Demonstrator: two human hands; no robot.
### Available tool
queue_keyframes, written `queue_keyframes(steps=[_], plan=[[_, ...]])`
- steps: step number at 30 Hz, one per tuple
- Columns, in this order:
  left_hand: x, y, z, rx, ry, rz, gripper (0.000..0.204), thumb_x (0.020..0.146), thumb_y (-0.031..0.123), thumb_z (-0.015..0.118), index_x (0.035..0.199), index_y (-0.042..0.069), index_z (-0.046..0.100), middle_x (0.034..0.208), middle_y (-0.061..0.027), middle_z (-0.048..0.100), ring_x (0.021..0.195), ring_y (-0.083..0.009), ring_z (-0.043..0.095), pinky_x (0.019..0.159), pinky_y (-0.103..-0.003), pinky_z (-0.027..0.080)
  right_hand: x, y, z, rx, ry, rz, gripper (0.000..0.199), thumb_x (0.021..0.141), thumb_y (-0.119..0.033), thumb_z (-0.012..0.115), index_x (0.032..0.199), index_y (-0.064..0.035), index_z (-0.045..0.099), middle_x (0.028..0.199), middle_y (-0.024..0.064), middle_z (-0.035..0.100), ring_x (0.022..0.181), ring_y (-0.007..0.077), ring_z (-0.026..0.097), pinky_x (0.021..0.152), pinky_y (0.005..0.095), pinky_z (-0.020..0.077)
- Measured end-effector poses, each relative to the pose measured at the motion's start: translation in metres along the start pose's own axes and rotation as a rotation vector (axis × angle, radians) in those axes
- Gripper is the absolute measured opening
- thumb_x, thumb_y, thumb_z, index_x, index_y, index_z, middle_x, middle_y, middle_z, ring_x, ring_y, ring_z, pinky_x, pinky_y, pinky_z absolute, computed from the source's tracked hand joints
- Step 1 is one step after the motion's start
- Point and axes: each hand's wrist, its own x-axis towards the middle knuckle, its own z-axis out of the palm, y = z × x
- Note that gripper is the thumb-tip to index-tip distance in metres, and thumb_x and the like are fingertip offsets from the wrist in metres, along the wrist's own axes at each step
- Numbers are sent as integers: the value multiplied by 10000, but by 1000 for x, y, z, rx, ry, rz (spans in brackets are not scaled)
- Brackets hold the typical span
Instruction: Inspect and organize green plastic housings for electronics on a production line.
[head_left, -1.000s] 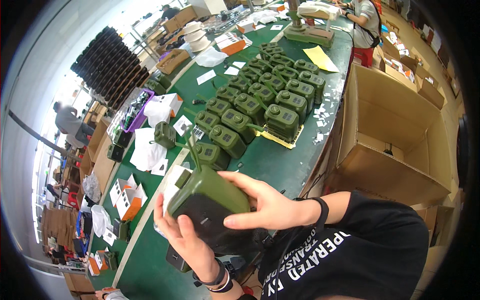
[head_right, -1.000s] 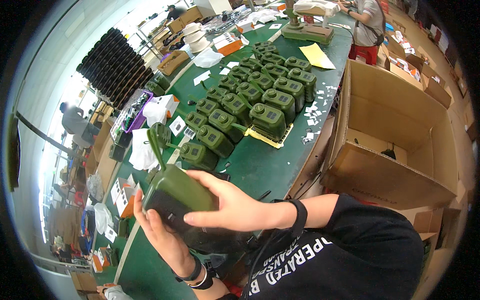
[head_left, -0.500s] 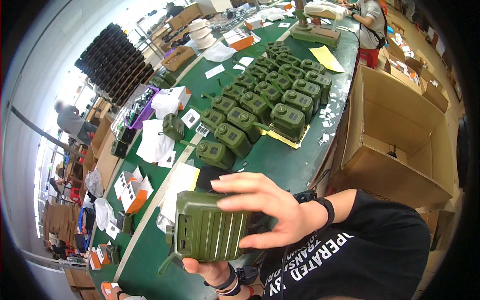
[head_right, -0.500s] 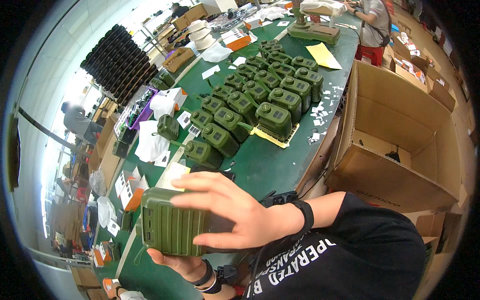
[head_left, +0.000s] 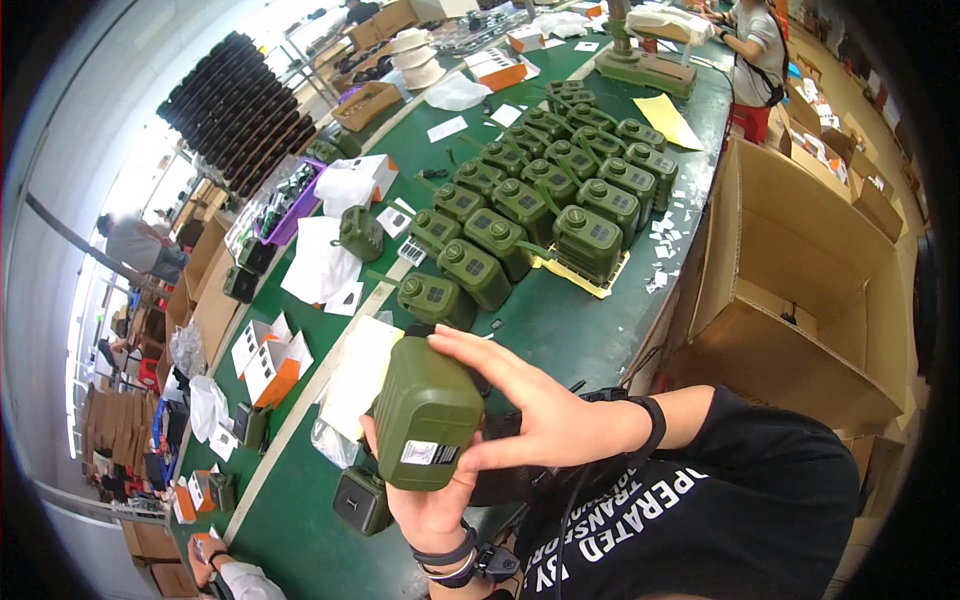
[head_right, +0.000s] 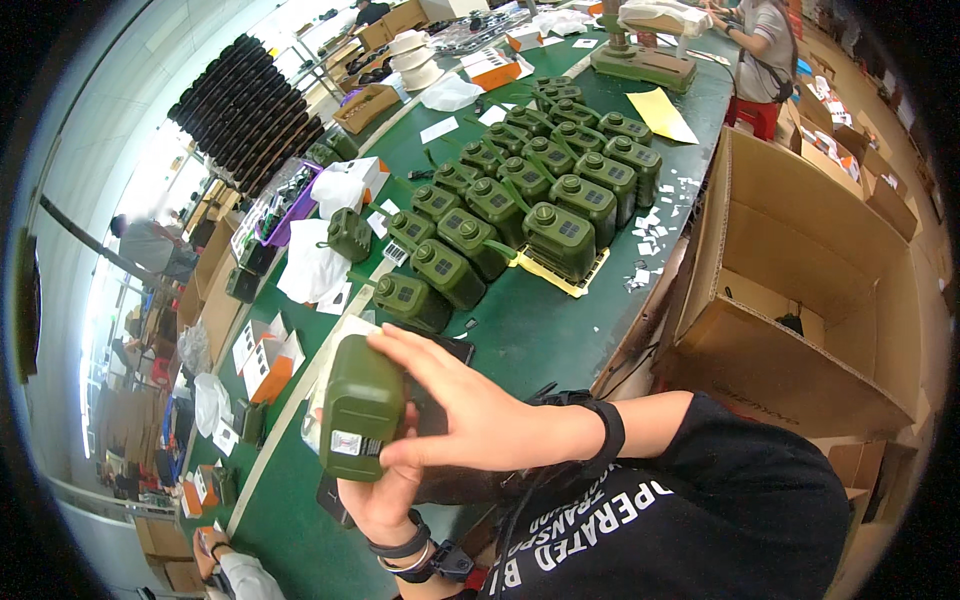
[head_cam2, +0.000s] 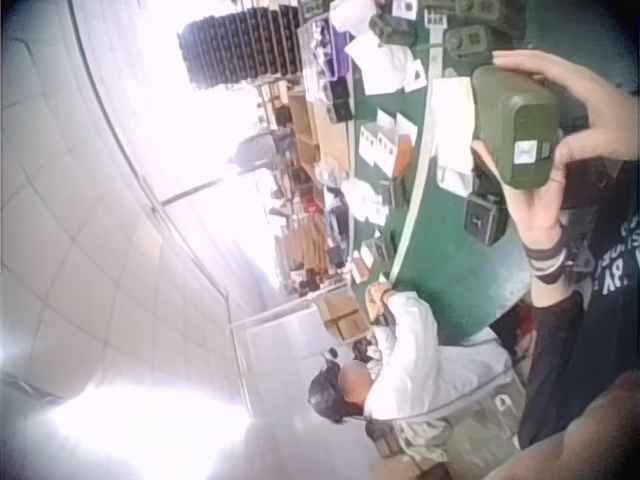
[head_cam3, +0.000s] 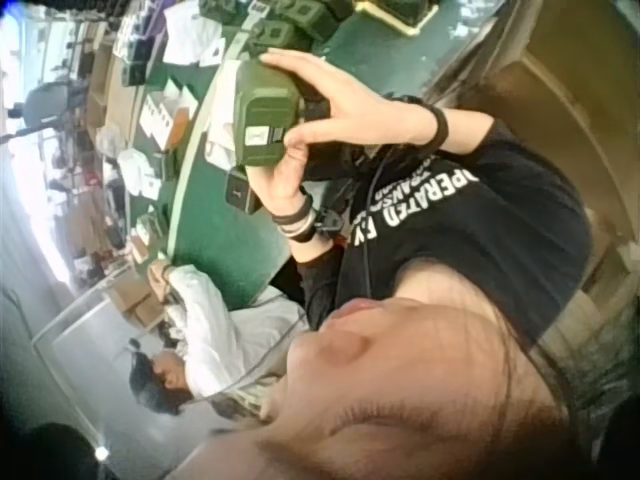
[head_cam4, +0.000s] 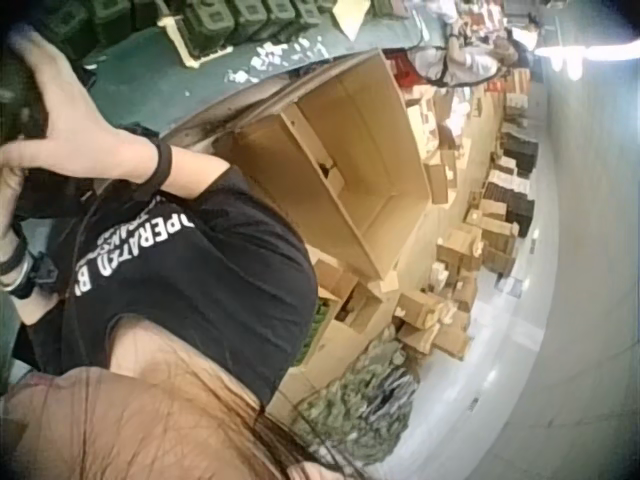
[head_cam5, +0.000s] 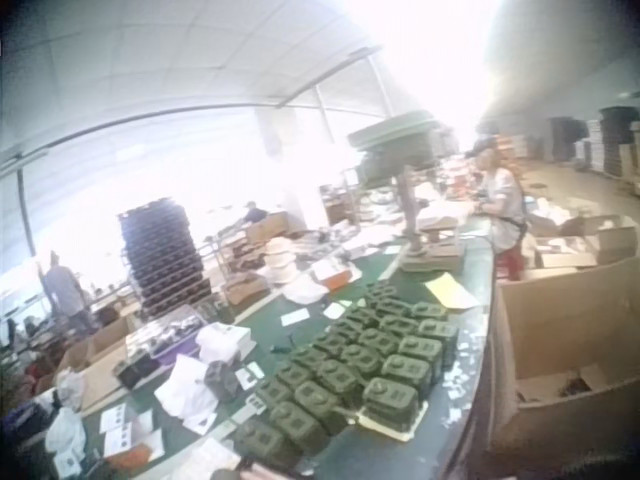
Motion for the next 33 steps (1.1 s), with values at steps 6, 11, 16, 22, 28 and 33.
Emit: queue_keyframes(steps=[6,11,16,22,28,33], plan=[[8,2,-1,320,255,177,587,904,552,358,1231,77,464,1116,-136,583,937,-288,623,665,-432,576,5,10,-5,423,-56,289,764,830,-280,657,1393,1,223,1382,137,319,1219,220,399,1013,350,320],[17,16,-4,230,-106,-178,645,904,586,317,1283,76,425,1175,-123,551,1035,-246,577,829,-394,507,8,14,-10,333,-66,362,824,794,-316,689,1390,2,219,1376,147,311,1235,237,369,1017,366,307],[9,22,5,882,225,142,608,939,504,320,1295,16,394,1237,-131,511,1123,-239,515,942,-355,423,10,16,-21,-163,-196,-80,1018,643,-294,804,1399,1,190,1417,206,221,1294,341,269,1037,402,281],[1,12,24,1330,-27,422,977,809,576,551,1433,22,43,1387,-158,305,1193,-263,441,975,-338,380,6,19,-5,565,-207,397,917,746,-215,742,1403,1,140,1334,168,303,1246,236,337,1009,335,331],[14,-9,24,1647,8,589,1118,641,461,769,1435,41,103,1288,-170,421,1105,-249,515,802,-328,494,0,15,5,1046,-101,638,824,831,-257,668,1362,79,135,1271,164,392,1186,201,404,1009,316,328],[16,4,27,1624,38,484,983,682,436,713,1415,18,210,1246,-167,472,1036,-229,556,799,-309,490,-7,9,2,994,-211,581,860,854,-308,634,1380,71,70,1287,171,382,1181,218,414,1010,333,331]])
